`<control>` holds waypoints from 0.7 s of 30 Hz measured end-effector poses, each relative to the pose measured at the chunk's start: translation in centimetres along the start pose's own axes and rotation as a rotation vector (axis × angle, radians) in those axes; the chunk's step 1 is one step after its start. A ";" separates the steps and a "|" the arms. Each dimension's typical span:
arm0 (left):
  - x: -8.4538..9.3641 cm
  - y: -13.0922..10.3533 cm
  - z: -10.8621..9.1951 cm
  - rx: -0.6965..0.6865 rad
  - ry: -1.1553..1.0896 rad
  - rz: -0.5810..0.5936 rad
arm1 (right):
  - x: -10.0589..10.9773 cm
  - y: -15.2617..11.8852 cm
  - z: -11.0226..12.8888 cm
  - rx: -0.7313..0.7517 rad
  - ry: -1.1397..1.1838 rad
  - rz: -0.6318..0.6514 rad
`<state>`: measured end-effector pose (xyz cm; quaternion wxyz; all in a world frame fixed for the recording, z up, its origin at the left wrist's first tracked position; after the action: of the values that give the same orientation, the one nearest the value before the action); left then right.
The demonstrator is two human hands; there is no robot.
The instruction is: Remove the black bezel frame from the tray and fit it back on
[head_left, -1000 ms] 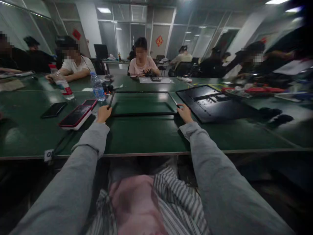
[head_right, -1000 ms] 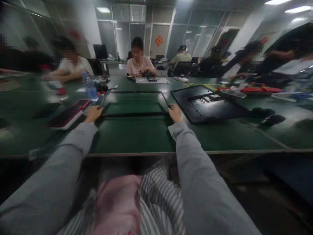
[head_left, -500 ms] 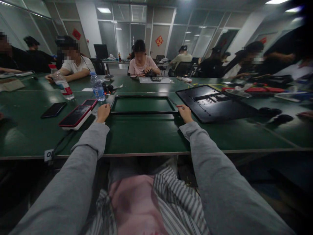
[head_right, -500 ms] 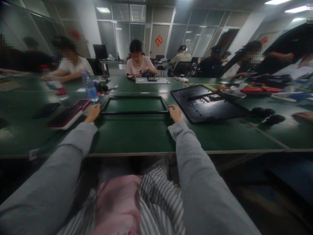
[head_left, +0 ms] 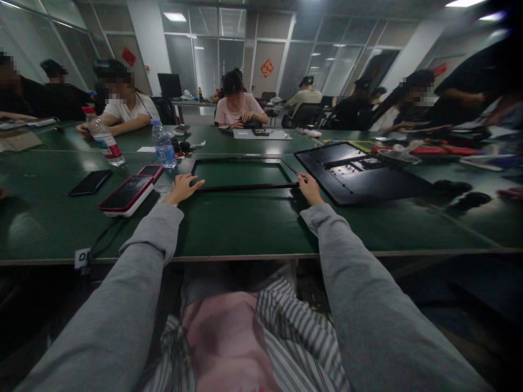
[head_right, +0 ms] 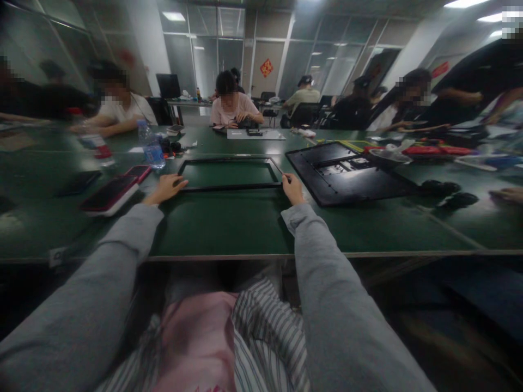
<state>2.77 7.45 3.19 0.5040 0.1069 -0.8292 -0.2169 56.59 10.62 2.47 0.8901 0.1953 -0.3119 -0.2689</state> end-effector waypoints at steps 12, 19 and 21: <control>-0.9 -0.2 -1.8 -0.086 -0.075 0.115 | 0.0 -0.1 0.5 0.030 -0.012 0.012; -0.1 -0.1 -1.2 0.056 -0.176 0.057 | 0.3 -0.6 1.5 0.036 -0.021 0.032; 0.1 -0.1 -1.3 0.081 -0.197 0.052 | 0.4 -0.6 1.7 0.034 -0.009 0.030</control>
<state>3.85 7.01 3.72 0.4206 0.0837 -0.8854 -0.1793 55.54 9.59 3.54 0.8892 0.2044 -0.3230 -0.2513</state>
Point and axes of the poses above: each hand's wrist, its own y-axis towards the middle knuckle, its own x-axis out of the back of the hand, z = x × y, the point moved 9 cm from there along y, towards the middle knuckle, and after that the axes turned 6 degrees about -z, right-handed, at the moved point
